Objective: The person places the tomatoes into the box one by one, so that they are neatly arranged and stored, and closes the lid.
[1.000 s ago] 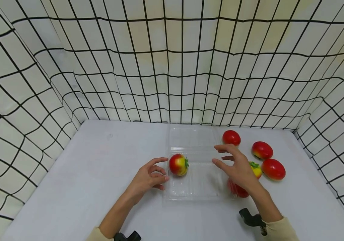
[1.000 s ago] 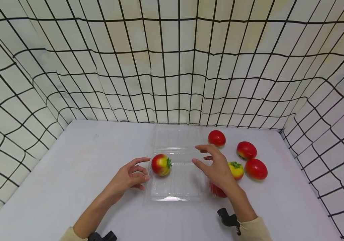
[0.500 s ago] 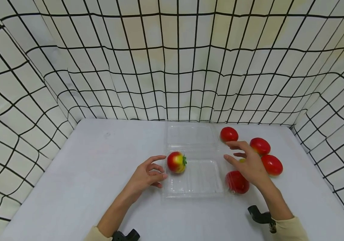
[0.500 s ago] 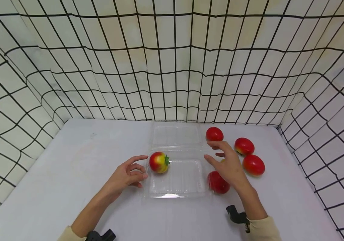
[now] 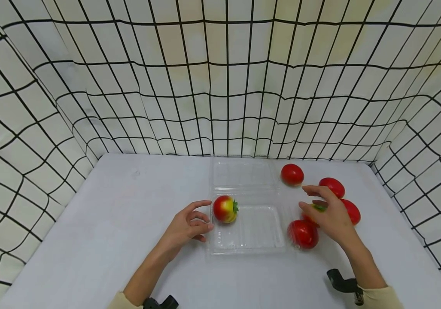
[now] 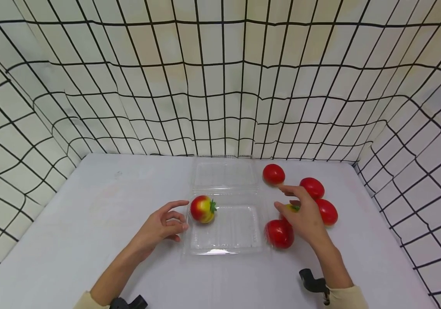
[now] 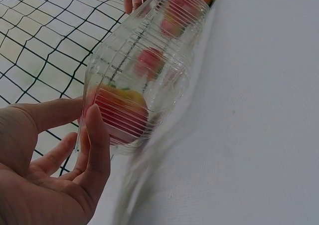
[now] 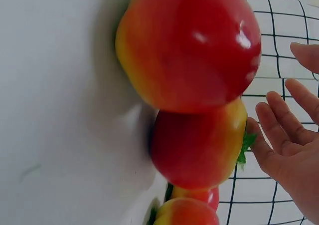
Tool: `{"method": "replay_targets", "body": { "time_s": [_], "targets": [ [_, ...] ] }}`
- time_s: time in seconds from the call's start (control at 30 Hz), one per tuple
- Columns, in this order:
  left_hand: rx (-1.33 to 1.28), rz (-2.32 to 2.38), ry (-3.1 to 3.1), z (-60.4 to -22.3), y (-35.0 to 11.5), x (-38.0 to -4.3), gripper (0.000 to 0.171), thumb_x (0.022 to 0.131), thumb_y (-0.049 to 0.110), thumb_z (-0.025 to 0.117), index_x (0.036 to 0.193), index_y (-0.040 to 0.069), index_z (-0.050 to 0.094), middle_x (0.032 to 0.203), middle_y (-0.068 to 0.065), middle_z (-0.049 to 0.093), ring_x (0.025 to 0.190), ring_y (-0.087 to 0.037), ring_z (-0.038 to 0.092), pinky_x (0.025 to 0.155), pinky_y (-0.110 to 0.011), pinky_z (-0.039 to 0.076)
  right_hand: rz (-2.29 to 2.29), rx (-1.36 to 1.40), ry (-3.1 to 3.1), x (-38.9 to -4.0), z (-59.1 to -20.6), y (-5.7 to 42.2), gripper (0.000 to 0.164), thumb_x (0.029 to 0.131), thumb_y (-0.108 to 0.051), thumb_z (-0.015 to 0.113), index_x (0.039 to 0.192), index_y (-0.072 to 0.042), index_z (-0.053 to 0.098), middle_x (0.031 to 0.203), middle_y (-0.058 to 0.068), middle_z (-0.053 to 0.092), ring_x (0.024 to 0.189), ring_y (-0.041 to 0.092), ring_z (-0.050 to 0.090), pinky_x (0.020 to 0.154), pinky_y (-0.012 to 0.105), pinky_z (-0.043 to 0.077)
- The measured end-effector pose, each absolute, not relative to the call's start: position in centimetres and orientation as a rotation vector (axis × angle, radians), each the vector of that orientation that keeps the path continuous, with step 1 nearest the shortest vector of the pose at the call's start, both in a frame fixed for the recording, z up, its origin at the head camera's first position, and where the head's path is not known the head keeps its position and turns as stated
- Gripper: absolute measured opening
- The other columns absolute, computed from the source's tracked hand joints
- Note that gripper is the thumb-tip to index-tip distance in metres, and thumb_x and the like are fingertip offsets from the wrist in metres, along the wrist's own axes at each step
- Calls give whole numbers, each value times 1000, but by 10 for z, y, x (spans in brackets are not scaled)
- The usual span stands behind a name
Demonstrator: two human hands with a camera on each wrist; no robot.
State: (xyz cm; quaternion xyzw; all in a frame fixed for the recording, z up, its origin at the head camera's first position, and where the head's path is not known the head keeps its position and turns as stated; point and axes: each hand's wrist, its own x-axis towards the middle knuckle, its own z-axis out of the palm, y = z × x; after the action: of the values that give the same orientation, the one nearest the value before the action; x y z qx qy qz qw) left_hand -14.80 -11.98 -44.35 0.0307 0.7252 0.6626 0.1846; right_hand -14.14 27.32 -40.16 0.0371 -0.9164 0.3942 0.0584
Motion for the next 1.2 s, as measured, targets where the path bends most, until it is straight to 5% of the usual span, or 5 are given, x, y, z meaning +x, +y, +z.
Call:
{"method": "replay_targets", "body": {
  "time_s": [0.1,0.53,0.7,0.93,1.2],
  "targets": [
    [94,1864,2044,-443,-121,-148,65,91,11,78,149,16,51,101,-4,64,87,-20,67,71,-32,65,1192,106,-2782,-142,-402,279,57,94,-23,77,145,-11,54,144,18,56,132,40,56,96,31,62],
    [74,1851,2056,-444,-120,-148,64,90,12,79,148,20,53,102,-5,65,83,-21,67,70,-32,64,1091,62,-2862,-145,-406,300,62,92,-26,80,146,-8,54,145,22,56,129,41,54,89,9,44],
    [91,1844,2061,-444,-121,-147,64,91,13,78,149,18,51,102,-4,65,83,-20,66,70,-30,64,1047,25,-2911,-146,-409,305,63,92,-28,80,146,-5,54,144,26,57,118,40,53,79,22,51],
    [105,1826,2083,-443,-122,-147,65,93,14,77,151,18,50,104,-6,65,83,-20,66,70,-28,64,1080,22,-2952,-145,-413,309,64,94,-26,77,147,-2,51,146,30,53,129,49,51,99,58,58],
    [100,1823,2087,-443,-121,-146,64,92,15,77,151,18,50,104,-7,65,84,-20,66,69,-28,63,1051,36,-2998,-146,-415,310,65,94,-33,78,146,-2,53,142,30,57,123,47,52,88,53,61]
  ]
}}
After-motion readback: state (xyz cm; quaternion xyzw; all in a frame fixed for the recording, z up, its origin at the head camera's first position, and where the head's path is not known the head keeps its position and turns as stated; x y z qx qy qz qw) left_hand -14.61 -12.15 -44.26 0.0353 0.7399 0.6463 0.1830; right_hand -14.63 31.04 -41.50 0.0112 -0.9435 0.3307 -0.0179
